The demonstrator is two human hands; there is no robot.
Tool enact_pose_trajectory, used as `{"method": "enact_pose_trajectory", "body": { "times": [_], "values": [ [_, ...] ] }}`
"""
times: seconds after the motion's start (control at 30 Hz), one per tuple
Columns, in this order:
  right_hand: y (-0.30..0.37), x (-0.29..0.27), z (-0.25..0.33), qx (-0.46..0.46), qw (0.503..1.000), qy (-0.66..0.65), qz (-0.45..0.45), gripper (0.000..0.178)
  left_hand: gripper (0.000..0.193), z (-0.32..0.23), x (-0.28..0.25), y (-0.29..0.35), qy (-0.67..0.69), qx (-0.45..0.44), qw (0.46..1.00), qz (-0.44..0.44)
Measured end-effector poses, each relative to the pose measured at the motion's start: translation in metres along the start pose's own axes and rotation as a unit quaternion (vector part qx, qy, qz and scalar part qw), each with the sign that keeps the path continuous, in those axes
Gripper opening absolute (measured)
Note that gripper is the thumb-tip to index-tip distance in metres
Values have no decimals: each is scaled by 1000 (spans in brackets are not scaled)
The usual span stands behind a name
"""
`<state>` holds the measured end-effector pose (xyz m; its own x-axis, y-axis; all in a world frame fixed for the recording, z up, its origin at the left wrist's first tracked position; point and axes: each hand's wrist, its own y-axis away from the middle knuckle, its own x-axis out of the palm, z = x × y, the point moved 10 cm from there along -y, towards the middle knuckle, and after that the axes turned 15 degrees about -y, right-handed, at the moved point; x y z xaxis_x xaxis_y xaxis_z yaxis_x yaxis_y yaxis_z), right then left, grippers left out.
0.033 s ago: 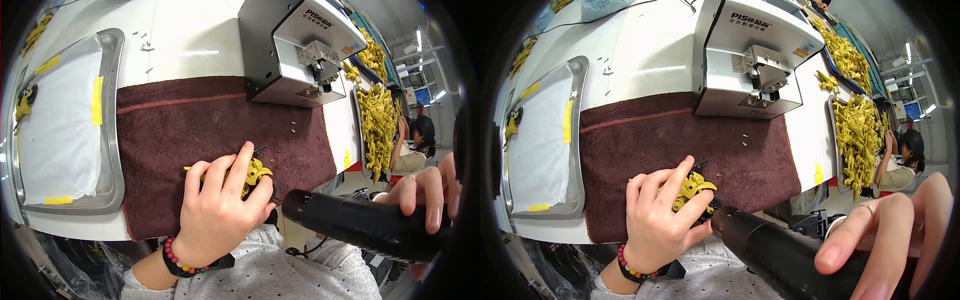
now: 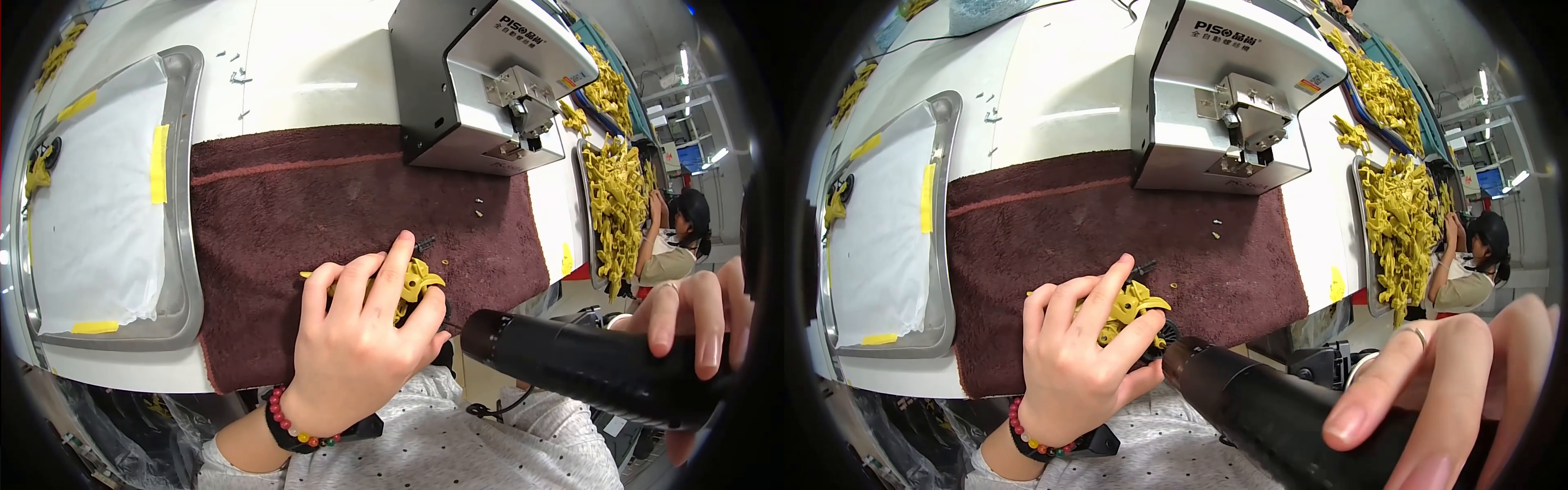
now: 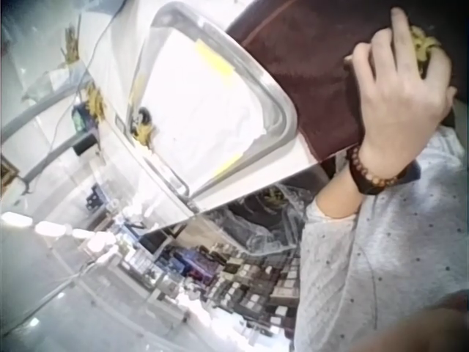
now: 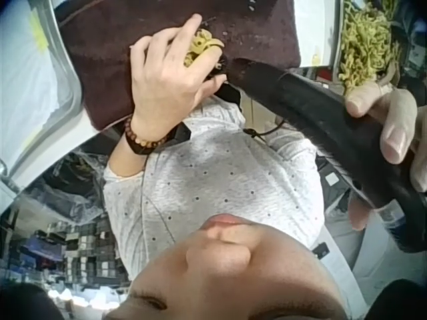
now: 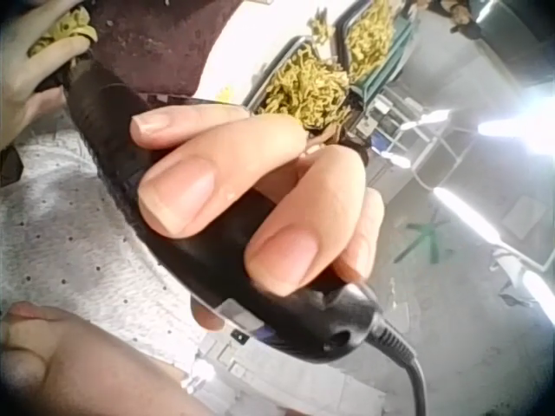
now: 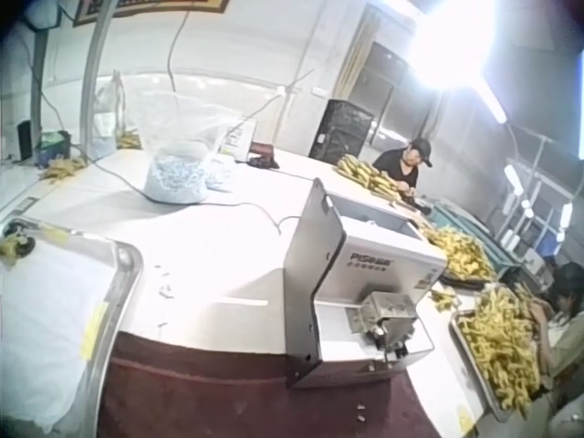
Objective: Assembling and securing parts of a yellow toy motorcycle using an electric screwdriver.
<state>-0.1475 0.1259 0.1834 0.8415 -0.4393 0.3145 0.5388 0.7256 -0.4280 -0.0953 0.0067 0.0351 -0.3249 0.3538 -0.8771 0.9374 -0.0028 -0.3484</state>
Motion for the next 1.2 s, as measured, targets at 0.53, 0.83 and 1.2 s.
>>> {"method": "enact_pose_trajectory", "body": {
  "times": [0.53,0.83,1.2],
  "values": [
    [-17,3,-10,-51,998,-12,-36,28,42,-2,1,0,-1,6,1000,-2],
    [-10,14,3,-122,988,14,-89,39,42,-1,-2,1,2,5,1000,-8],
    [-10,1,0,-109,987,-26,-113,38,42,0,3,-1,-1,1,1000,-12]
  ]
}}
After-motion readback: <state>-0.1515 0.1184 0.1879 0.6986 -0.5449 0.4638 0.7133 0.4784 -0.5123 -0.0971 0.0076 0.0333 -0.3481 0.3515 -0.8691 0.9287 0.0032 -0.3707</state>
